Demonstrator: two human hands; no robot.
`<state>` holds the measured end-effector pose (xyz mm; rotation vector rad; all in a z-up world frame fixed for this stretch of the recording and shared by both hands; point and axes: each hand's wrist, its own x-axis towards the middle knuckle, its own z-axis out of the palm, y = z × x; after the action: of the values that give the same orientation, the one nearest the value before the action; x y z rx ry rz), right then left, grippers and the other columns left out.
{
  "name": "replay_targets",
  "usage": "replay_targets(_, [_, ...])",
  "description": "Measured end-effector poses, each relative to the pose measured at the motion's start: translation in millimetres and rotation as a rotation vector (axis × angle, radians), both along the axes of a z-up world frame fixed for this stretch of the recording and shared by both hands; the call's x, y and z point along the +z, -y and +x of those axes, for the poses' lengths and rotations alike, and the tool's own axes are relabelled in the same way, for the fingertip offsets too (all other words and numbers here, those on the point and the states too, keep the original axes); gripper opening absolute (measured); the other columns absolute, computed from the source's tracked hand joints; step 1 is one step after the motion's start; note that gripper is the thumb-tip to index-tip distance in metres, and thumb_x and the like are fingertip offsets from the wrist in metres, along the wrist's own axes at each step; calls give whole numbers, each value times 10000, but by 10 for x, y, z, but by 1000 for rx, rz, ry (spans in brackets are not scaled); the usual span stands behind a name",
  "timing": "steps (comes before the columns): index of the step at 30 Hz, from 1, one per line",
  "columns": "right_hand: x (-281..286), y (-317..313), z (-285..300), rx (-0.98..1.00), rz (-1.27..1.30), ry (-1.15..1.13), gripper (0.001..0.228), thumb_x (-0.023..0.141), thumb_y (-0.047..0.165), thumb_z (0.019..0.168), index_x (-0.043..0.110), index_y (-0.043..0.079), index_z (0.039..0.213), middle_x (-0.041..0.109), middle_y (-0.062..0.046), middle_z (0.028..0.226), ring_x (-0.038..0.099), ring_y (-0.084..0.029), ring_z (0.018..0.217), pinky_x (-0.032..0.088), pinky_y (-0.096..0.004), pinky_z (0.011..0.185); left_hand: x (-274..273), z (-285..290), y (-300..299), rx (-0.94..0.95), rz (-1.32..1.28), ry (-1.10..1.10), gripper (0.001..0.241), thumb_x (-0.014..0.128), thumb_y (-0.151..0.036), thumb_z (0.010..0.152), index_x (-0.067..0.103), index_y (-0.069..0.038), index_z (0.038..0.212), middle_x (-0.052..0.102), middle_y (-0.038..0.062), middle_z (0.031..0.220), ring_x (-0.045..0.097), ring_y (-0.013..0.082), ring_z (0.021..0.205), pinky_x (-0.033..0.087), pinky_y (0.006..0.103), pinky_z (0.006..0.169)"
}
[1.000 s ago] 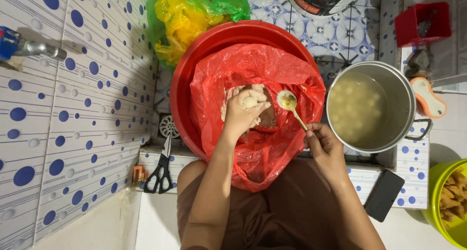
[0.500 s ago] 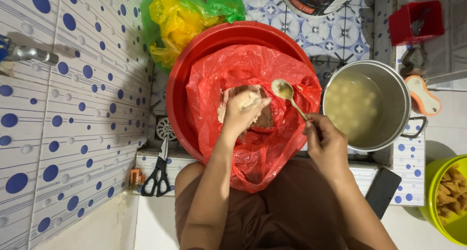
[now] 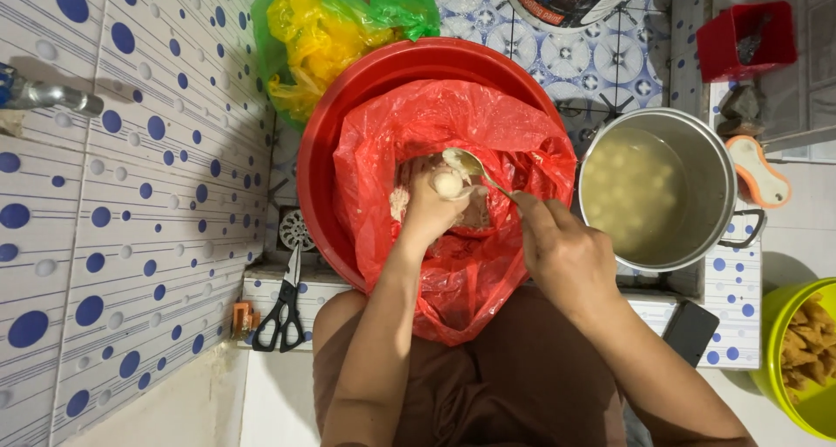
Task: A person is forming meatballs by scooping meat mixture from a red basin with a spoon and dropping them into a pot of water.
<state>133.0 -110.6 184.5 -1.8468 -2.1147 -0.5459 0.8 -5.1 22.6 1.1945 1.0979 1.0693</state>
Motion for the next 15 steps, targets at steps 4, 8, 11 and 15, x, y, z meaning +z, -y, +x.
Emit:
replay_targets(4, [-5, -1, -35, -4, -2, 9, 178, 668, 193, 961, 722, 284, 1103, 588, 80, 736, 681, -143, 604, 570, -284, 531, 327, -5, 25, 21, -139, 36, 197, 853, -99, 628, 666, -109, 686, 587, -38, 546, 533, 57, 510, 448, 226, 491])
replay_targets(8, [-60, -7, -66, -6, -39, 8, 204, 649, 184, 952, 712, 291, 1115, 598, 74, 749, 691, -144, 615, 577, -296, 539, 200, 17, -3, 57, -215, 54, 197, 835, -86, 610, 652, -83, 681, 581, -29, 561, 542, 70, 512, 431, 223, 491])
replay_targets(11, [-139, 10, -71, -17, -114, -66, 221, 648, 183, 933, 716, 292, 1113, 625, 45, 760, 709, -187, 637, 590, -339, 557, 4, 19, -65, 46, -214, -27, 149, 788, -91, 625, 647, -68, 667, 581, -14, 560, 560, 89, 531, 434, 233, 504])
replay_targets(15, [-232, 25, -60, -110, -363, -426, 187, 660, 180, 923, 735, 233, 1087, 735, -46, 851, 745, -322, 774, 601, -467, 622, -410, 16, -130, 1, -222, -270, 128, 759, -105, 662, 699, -14, 730, 620, 77, 564, 628, 205, 527, 510, 337, 506])
